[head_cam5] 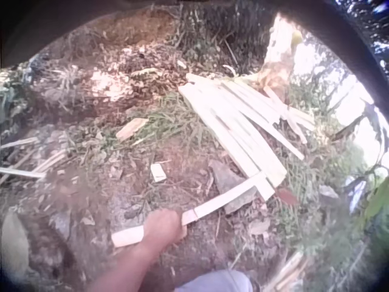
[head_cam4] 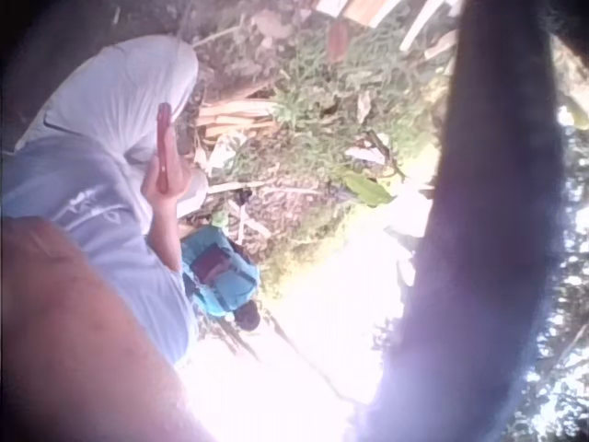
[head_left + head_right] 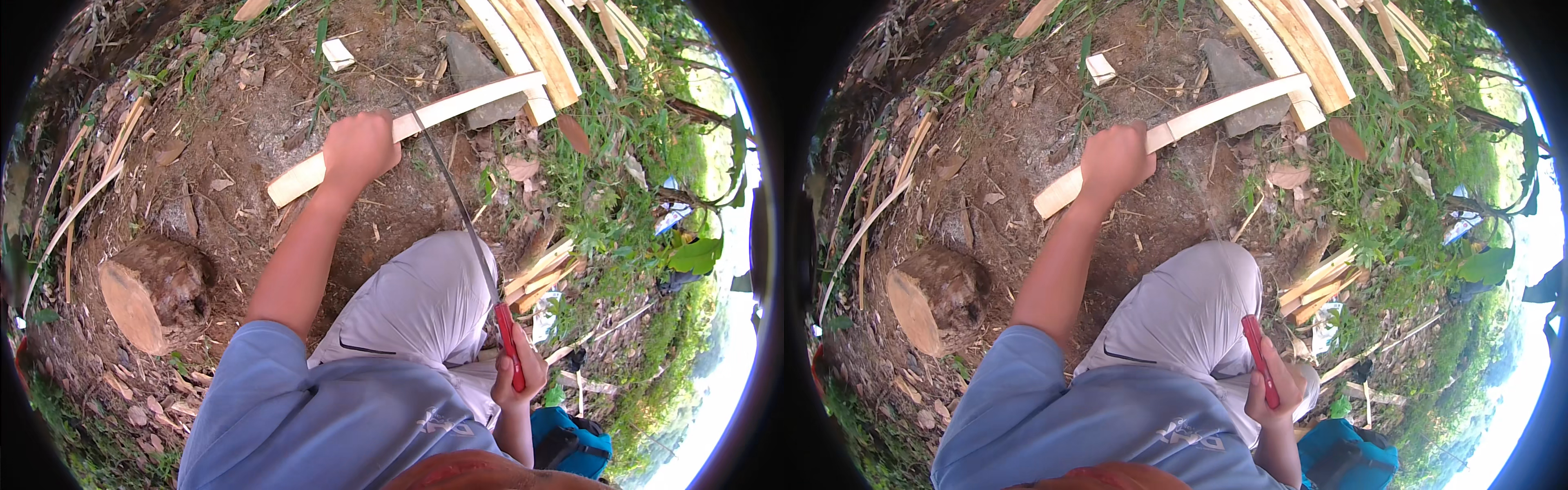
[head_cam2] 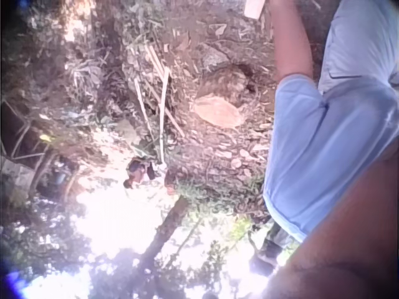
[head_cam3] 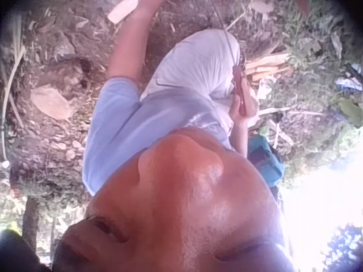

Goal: The person sits on the ground and uses a red hand saw to cut thin wooden strips into smaller pieces. They hold the wood with one hand and saw with the other, periodically stacking the cut pieces on the ground.

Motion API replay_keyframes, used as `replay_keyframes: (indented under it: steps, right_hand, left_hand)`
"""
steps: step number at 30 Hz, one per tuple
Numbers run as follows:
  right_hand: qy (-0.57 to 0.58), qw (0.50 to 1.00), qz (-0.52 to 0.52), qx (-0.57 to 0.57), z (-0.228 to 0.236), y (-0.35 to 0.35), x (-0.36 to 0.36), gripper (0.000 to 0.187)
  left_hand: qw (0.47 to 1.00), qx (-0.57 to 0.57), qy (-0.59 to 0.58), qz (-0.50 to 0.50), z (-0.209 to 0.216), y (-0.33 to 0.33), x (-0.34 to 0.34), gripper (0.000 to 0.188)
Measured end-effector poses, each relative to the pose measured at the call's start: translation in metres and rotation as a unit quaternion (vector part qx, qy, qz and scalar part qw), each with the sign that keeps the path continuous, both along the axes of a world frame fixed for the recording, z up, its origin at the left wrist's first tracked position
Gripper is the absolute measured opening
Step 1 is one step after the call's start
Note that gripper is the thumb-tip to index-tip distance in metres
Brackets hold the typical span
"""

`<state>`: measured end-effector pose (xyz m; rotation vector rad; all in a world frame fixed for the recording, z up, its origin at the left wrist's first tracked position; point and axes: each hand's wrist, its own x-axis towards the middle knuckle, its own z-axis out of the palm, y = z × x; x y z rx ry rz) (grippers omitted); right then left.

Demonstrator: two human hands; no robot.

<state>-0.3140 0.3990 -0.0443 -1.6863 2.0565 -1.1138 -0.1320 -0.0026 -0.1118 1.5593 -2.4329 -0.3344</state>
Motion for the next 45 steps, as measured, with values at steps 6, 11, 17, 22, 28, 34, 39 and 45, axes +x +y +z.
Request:
replay_keyframes:
  steps: [6,11,17,22,28,34,39,45]
  right_hand:
    - [-0.015,0.995,0.086,-0.044,0.006,-0.092,0.01,0.05]
    - [-0.115,0.98,0.089,-0.136,-0.025,-0.257,0.035,0.048]
    - [-0.117,0.971,0.086,-0.191,-0.046,-0.276,0.04,0.048]
    - [-0.06,0.991,0.059,-0.105,-0.037,-0.171,0.016,0.049]
    - [-0.004,1.0,-0.003,-0.001,0.003,0.004,-0.004,0.047]
    - [0.05,0.996,0.054,-0.041,0.015,-0.029,0.003,0.049]
    - [-0.049,0.989,0.083,-0.116,-0.025,-0.18,0.02,0.049]
    - [-0.126,0.977,0.078,-0.151,-0.04,-0.266,0.043,0.048]
  left_hand:
    - [1.0,-0.011,0.0,-0.005,-0.002,0.003,0.003,0.025]
    - [1.0,-0.013,-0.006,-0.016,0.001,-0.002,-0.002,0.027]
    - [0.999,0.037,-0.012,0.01,0.011,0.001,-0.005,0.031]
    - [0.998,0.048,-0.014,0.031,0.013,0.002,-0.003,0.029]
    - [1.0,-0.011,0.001,0.018,0.001,0.004,-0.002,0.024]
    - [1.0,-0.018,0.015,-0.018,-0.001,0.008,-0.003,0.021]
    - [1.0,-0.011,0.004,-0.018,0.001,0.006,-0.001,0.025]
    - [1.0,-0.018,0.0,-0.014,0.002,0.004,-0.004,0.027]
